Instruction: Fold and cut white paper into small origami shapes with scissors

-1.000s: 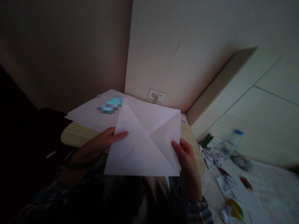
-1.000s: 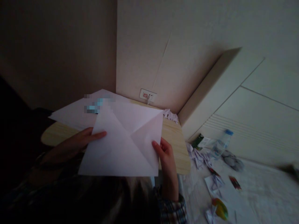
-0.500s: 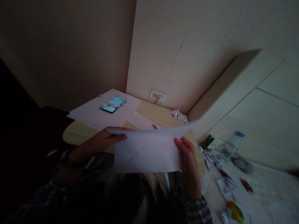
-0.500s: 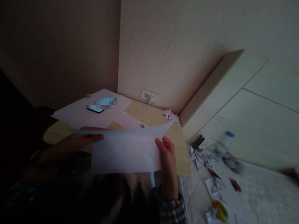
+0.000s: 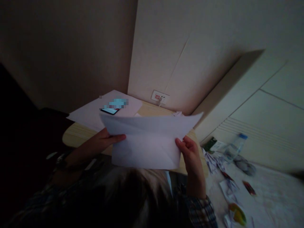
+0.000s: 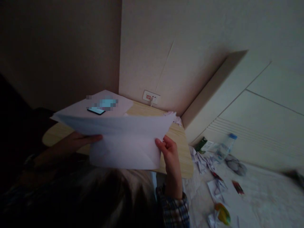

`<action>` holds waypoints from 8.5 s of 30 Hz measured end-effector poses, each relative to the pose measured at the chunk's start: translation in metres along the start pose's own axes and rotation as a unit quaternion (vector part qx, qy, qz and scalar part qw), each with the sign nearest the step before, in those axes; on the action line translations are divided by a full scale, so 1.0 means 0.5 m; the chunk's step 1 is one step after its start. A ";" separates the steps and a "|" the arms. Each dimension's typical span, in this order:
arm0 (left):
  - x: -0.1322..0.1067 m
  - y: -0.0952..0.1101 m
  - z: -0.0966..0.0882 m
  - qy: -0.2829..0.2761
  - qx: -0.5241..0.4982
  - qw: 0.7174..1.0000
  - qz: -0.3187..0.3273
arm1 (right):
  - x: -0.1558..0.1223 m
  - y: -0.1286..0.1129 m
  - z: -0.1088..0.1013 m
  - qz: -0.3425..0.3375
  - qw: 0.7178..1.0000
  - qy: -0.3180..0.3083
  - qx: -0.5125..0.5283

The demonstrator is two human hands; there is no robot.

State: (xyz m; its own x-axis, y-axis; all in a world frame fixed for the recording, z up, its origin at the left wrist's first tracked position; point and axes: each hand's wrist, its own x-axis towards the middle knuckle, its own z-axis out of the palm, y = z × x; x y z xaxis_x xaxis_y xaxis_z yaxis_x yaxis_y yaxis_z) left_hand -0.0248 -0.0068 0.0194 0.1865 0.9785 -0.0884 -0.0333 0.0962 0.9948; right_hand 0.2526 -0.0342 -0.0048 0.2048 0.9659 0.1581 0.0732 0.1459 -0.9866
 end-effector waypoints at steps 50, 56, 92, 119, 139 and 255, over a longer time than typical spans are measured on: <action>0.059 -0.027 0.036 -0.144 -0.059 0.976 0.151 | -0.019 -0.042 0.088 -0.061 0.984 -0.102 -0.130; 0.044 0.024 0.067 -0.090 -0.055 0.982 0.159 | -0.033 -0.072 0.097 -0.138 0.943 -0.126 -0.276; 0.019 0.023 0.093 -0.044 0.011 0.992 0.121 | -0.024 -0.130 0.119 -0.177 0.980 0.053 -0.067; 0.015 0.029 0.106 -0.007 0.056 0.987 0.152 | -0.028 -0.132 0.117 -0.166 0.982 0.064 -0.058; 0.010 0.035 0.115 0.012 0.068 0.981 0.181 | -0.027 -0.141 0.109 -0.203 0.972 0.103 -0.057; -0.009 0.092 0.123 -0.065 0.239 0.897 0.365 | -0.059 -0.158 0.094 -0.291 0.926 -0.009 -0.241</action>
State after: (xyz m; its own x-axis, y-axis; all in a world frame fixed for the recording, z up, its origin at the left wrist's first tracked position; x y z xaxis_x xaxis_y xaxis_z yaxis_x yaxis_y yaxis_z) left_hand 0.0333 -0.0178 0.0689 0.4004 0.7156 0.5723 0.2251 -0.6822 0.6956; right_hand 0.1951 -0.0641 0.0664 -0.0217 0.7573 0.6527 0.5943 0.5348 -0.6007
